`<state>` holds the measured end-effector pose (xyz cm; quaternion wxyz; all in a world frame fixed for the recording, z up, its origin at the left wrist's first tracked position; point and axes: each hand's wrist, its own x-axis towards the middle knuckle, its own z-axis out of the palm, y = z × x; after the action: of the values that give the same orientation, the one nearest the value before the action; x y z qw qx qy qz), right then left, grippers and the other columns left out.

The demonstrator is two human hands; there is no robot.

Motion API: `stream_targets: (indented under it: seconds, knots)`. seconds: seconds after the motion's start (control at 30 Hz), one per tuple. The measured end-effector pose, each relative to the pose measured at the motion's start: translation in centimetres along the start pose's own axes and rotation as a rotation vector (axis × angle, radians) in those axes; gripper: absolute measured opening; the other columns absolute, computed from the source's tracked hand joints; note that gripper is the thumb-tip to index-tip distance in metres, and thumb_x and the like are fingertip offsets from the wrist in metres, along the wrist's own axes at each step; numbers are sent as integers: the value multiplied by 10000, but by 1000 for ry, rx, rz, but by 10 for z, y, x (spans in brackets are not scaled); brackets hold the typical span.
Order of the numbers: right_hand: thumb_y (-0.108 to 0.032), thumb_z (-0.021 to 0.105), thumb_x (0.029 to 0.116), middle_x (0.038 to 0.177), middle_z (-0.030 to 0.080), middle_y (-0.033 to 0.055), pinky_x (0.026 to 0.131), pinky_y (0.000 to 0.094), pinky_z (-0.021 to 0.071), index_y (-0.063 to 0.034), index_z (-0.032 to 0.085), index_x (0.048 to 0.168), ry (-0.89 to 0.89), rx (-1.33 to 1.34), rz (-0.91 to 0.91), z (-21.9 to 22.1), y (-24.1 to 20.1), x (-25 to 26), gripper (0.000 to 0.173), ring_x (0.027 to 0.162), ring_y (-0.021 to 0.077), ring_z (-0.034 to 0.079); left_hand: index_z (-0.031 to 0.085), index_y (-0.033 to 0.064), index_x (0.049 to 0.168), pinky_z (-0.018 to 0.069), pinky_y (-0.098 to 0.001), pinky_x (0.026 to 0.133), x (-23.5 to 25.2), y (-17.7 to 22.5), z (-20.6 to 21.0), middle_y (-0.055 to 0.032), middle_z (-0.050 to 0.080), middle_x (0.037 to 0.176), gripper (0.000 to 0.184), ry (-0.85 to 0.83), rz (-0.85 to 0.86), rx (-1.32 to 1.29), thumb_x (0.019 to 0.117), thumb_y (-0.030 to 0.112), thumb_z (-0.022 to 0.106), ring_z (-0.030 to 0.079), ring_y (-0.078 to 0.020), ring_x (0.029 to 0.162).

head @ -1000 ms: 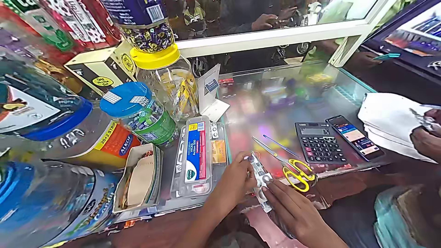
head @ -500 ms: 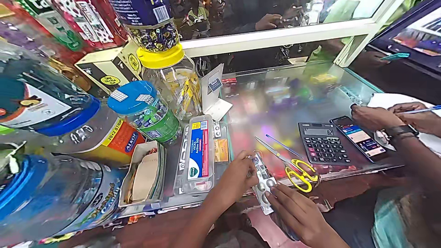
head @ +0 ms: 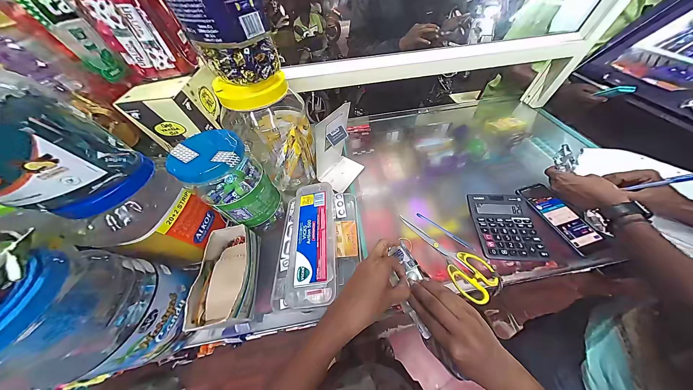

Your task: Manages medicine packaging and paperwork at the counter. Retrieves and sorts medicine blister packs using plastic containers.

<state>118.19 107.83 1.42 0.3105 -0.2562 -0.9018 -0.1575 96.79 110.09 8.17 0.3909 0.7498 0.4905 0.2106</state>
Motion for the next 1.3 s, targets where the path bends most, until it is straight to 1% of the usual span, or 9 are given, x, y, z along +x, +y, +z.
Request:
stream_targets:
  seconds: [0.13,0.33,0.7,0.8,0.83,0.9,1.0,1.2,1.3]
  knots:
    - [-11,492,1008,1155,739,128,1064,289,484,-41,724,1139,-18,28,5,-3,3,0,268,1134,234,692,698,-44,971,515,-293,969,0,0,2,-201,471,1485,184,2,4,-7,931,136,689,593,-205,1214]
    - [-18,495,1005,1154,723,150,1065,286,483,-39,717,1152,-48,92,-50,-5,10,2,267,1134,247,684,702,-45,953,486,-307,1023,1,2,2,-205,448,1511,160,-3,21,-29,920,111,692,542,-223,1295]
    - [-32,459,1042,1138,694,142,1100,315,457,-43,680,1157,85,165,-136,7,18,-10,249,1133,237,664,704,-41,960,479,-326,1027,1,3,-1,-208,432,1523,182,-50,8,-23,936,138,688,532,-238,1301]
    - [-45,460,1052,1058,672,104,1109,341,446,-69,687,1147,128,122,-145,8,17,-8,247,1055,225,660,709,-46,972,482,-344,1026,2,4,-1,-210,430,1528,183,-68,10,-9,936,132,686,540,-249,1295]
    - [-68,443,1061,1026,640,74,1093,339,429,-104,678,1149,129,76,-132,8,16,-9,254,1012,208,630,710,-49,969,480,-345,1030,2,3,-1,-211,431,1527,184,-69,15,-8,932,130,686,538,-252,1297]
    - [-106,413,1065,964,591,39,968,327,411,-162,667,1129,124,-8,-90,8,13,-9,268,921,193,568,712,-48,971,474,-348,1040,3,2,-2,-211,423,1533,186,-82,20,-6,932,132,684,529,-254,1308]
    - [-98,435,1043,928,592,56,853,305,450,-149,692,1100,119,8,-20,10,9,-8,268,869,206,566,714,-52,963,471,-359,1049,2,1,-2,-212,414,1541,205,-87,30,-6,933,151,704,516,-260,1328]
    - [-72,534,993,1041,672,122,950,256,516,-101,720,1077,32,25,68,4,4,-1,206,998,223,658,720,-62,951,476,-365,1042,2,2,0,-226,436,1522,208,-73,53,-34,926,143,694,529,-266,1312]
    - [-188,511,1014,1093,725,122,937,304,528,-93,742,1066,18,-15,80,1,3,0,256,1029,237,687,717,-57,963,477,-344,1035,3,6,2,-214,429,1528,205,-76,23,-29,930,144,695,531,-245,1304]
